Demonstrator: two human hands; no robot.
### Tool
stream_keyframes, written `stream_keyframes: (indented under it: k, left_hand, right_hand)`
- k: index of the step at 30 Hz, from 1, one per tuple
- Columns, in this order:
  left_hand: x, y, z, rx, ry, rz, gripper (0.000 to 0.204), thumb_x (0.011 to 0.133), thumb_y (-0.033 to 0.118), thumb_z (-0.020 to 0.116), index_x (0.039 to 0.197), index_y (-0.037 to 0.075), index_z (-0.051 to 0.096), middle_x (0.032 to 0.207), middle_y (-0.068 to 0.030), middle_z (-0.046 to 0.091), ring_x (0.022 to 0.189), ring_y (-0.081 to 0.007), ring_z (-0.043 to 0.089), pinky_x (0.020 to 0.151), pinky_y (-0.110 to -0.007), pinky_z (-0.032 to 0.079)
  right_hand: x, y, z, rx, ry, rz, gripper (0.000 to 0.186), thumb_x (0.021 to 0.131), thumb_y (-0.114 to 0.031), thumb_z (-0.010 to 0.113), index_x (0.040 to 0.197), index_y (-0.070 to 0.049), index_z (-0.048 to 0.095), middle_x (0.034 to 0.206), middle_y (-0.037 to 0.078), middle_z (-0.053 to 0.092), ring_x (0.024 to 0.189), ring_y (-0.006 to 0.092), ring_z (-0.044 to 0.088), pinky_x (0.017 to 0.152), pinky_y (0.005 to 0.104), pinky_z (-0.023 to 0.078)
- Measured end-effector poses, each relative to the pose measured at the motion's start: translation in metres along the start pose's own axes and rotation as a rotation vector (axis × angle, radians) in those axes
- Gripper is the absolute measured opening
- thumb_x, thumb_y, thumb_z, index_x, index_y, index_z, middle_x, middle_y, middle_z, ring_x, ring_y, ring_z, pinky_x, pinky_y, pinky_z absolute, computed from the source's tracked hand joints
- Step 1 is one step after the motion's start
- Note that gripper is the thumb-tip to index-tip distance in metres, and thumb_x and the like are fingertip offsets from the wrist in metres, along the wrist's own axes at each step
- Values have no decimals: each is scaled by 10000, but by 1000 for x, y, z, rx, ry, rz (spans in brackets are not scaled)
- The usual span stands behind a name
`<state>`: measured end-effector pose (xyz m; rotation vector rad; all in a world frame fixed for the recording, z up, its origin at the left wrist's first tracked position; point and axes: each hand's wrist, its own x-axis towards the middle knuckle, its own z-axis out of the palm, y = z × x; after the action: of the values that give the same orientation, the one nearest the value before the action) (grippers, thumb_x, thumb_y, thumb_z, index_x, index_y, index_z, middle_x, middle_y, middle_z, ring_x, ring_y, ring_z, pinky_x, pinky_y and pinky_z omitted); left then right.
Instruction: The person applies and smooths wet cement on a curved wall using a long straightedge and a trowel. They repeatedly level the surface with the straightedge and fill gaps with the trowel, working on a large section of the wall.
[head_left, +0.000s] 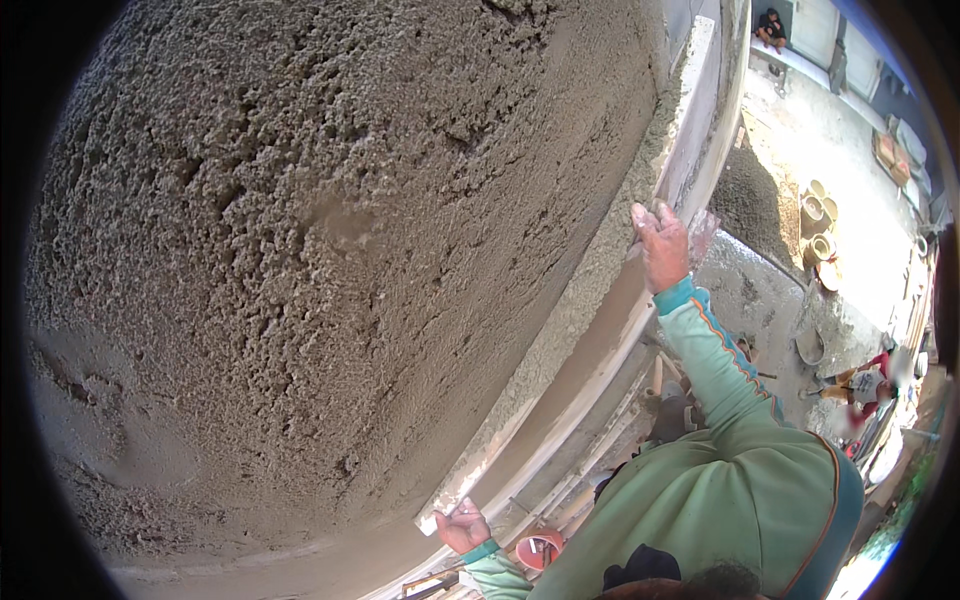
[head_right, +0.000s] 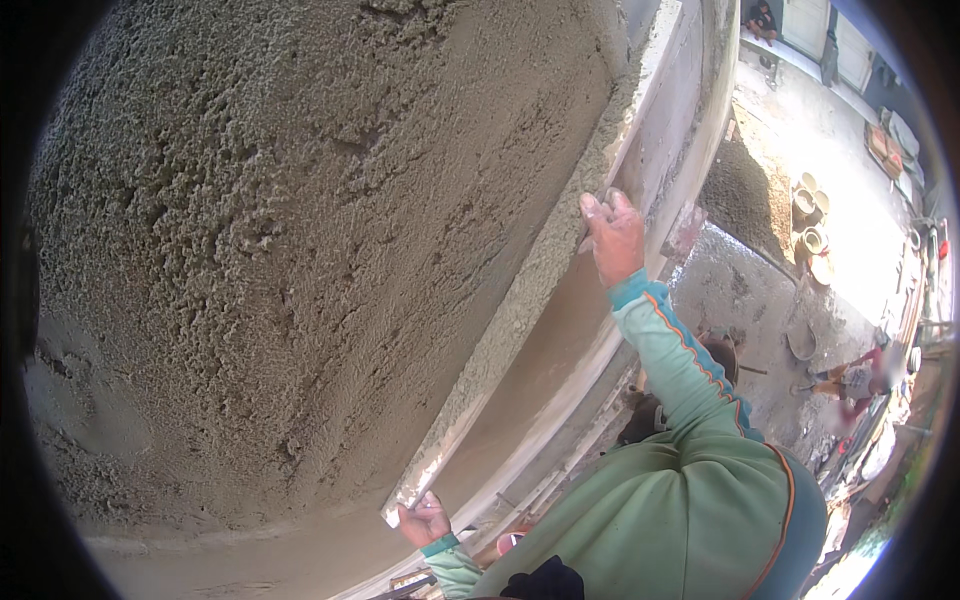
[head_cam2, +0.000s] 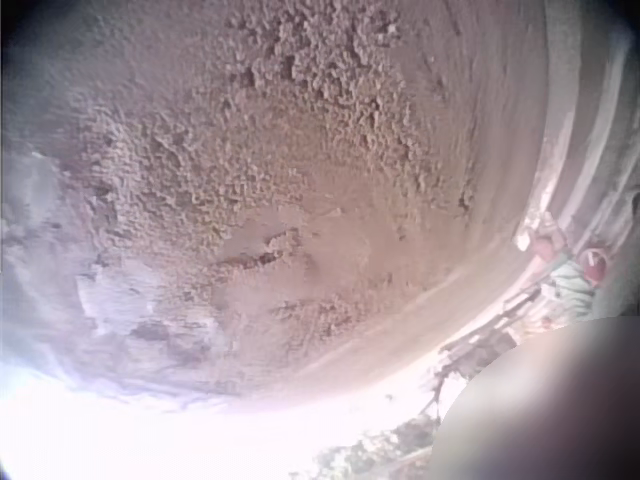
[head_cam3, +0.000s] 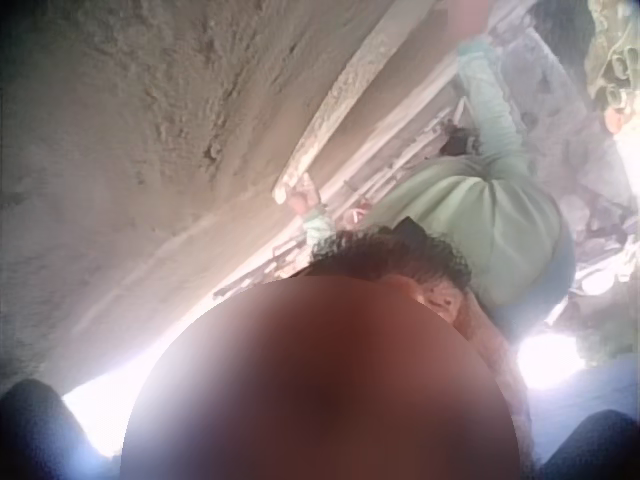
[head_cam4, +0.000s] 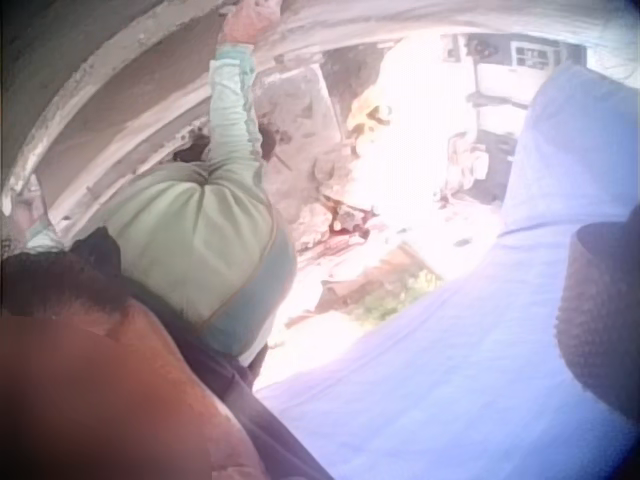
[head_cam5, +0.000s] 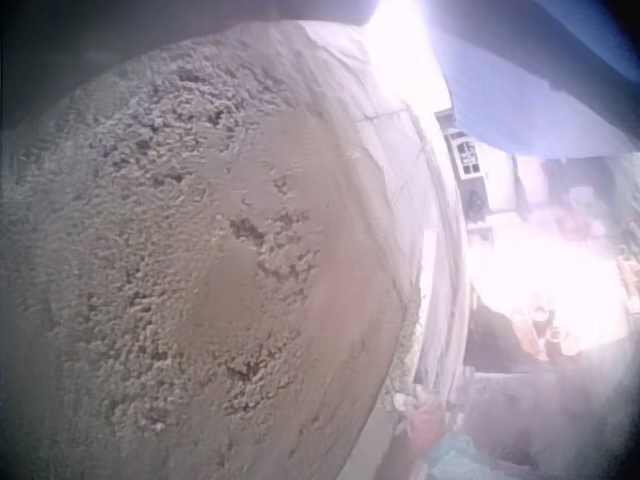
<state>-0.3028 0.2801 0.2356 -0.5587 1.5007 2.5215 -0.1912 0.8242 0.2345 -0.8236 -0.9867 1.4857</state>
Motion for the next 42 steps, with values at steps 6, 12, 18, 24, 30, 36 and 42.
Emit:
stream_keyframes:
  k: [6,12,18,24,30,36,42]
  left_hand:
    - [-48,-34,101,-120,-165,-71,593,969,424,610,1365,14,449,1372,-176,525,1281,-300,482,1142,-456,326]
    - [-67,-55,135,-148,-243,-107,503,1030,388,520,1390,46,437,1408,-162,518,1314,-301,482,1158,-484,324]
    - [-22,-31,42,-140,-104,-118,484,1038,377,509,1391,58,425,1386,-168,531,1265,-302,523,1116,-505,386]
    - [58,18,-115,-41,82,-88,468,1017,426,534,1332,89,456,1304,-163,562,1171,-297,560,1046,-490,443]
    - [121,116,-269,61,340,8,481,989,472,574,1259,85,481,1110,-125,590,959,-244,584,890,-418,523]
    - [142,203,-335,161,412,63,440,1002,449,562,1102,24,504,940,-92,586,803,-210,569,780,-350,582]
    - [138,147,-283,137,335,23,488,994,442,576,1237,36,456,1170,-146,544,947,-249,564,843,-397,561]
  right_hand:
    - [130,-59,-30,-16,-15,35,726,895,-306,747,1373,154,451,1122,195,637,833,169,640,683,277,530]
    - [181,-64,-40,59,-65,51,345,945,-278,682,1164,-16,636,870,24,539,659,114,521,544,281,491]
    - [75,-11,-23,-95,-22,127,495,943,-348,685,1265,13,579,924,48,577,694,127,560,573,285,530]
    - [-89,95,-5,-129,-14,305,368,966,-344,656,1150,-30,608,819,8,517,610,110,524,543,271,519]
    - [-283,197,23,-20,-59,605,290,979,-284,639,1075,-18,574,781,4,516,591,96,526,551,310,567]
    - [-398,242,50,115,-52,870,474,926,-227,730,1201,59,471,812,69,537,576,149,573,551,351,595]
    - [-320,227,27,84,-7,699,837,911,-259,743,1442,172,261,880,101,573,593,147,568,542,340,565]
